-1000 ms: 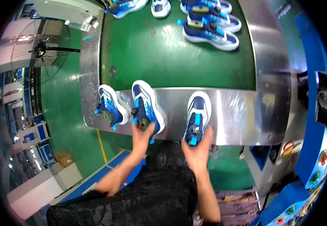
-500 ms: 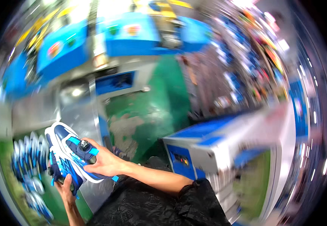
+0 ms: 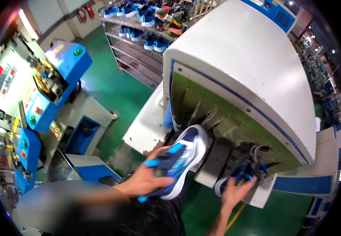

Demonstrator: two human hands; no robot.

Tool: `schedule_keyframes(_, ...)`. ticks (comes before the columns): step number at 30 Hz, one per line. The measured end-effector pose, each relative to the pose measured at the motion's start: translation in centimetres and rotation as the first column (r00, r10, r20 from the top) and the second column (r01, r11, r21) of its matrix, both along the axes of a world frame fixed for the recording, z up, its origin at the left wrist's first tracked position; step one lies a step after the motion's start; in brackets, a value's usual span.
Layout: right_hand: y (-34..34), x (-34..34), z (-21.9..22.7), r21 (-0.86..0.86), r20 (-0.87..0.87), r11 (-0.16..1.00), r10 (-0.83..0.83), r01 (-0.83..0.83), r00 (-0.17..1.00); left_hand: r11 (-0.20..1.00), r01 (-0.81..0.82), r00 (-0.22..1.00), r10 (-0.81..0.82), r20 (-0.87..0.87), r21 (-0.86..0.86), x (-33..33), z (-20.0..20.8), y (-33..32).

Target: The person repeatedly picks up blue and white sneakers, places them into a machine jig, and removes them. They then place the shoes onto a green table and a metal rack. The person handles the shoes one at a time in a repetitive cycle.

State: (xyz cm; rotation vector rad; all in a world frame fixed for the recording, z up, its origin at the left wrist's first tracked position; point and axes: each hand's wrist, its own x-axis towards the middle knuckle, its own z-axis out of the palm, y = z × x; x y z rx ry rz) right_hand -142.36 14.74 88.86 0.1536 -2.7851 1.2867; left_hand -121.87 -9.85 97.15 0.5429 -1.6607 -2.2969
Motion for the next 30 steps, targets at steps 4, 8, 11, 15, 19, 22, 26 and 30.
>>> schedule_keyframes(4, -3.9, -6.3, 0.8, -0.155, -0.094, 0.983, 0.083, -0.097, 0.992, 0.866, 0.041, 0.957, 0.109, 0.268, -0.499, -12.9, -4.2, -4.6)
schedule_keyframes(8, -8.1, 0.1, 2.5, -0.358, -0.588, 0.922, -0.100, -0.147, 0.803, 0.753, -0.290, 0.953, 0.169, -0.253, -0.590, -8.1, -2.6, -1.4)
schedule_keyframes(11, -15.3, 10.5, 1.3, -0.378, -0.559, 0.706, 0.341, -0.598, 0.756, 0.658, -0.388, 0.921, 0.250, -0.298, -0.646, 2.8, -5.3, 1.4)
schedule_keyframes(15, -19.6, 23.9, 7.2, -0.619, -0.351, -0.006, 0.897, -0.786, 0.269, 0.585, -0.587, 0.778, 0.599, -0.190, -0.559, 16.6, -5.6, 3.1)
schedule_keyframes(19, -22.6, 34.0, 5.3, -0.565, -0.011, -0.037, 0.999, -0.824, -0.037, 0.194, -0.913, 0.231, 0.971, -0.061, -0.359, 32.0, -8.8, 5.6)
schedule_keyframes(22, -27.6, 43.4, 0.2, 0.437, -0.086, -0.513, 0.794, -0.739, -0.602, -0.332, -0.824, -0.432, 0.893, 0.129, -0.459, 45.3, -15.4, 11.3)
schedule_keyframes(26, -21.2, 72.1, 11.6, 0.011, 0.342, -0.978, 0.198, -0.207, -0.918, -0.602, -0.204, -0.974, 0.207, 0.096, -0.772, 63.3, -21.1, 30.2)
schedule_keyframes(30, -21.1, 91.7, 3.6, 0.419, 0.186, -0.836, -0.303, 0.355, -0.935, -0.177, -0.013, -0.984, -0.173, 0.044, -0.984, 63.9, -32.7, 46.3)
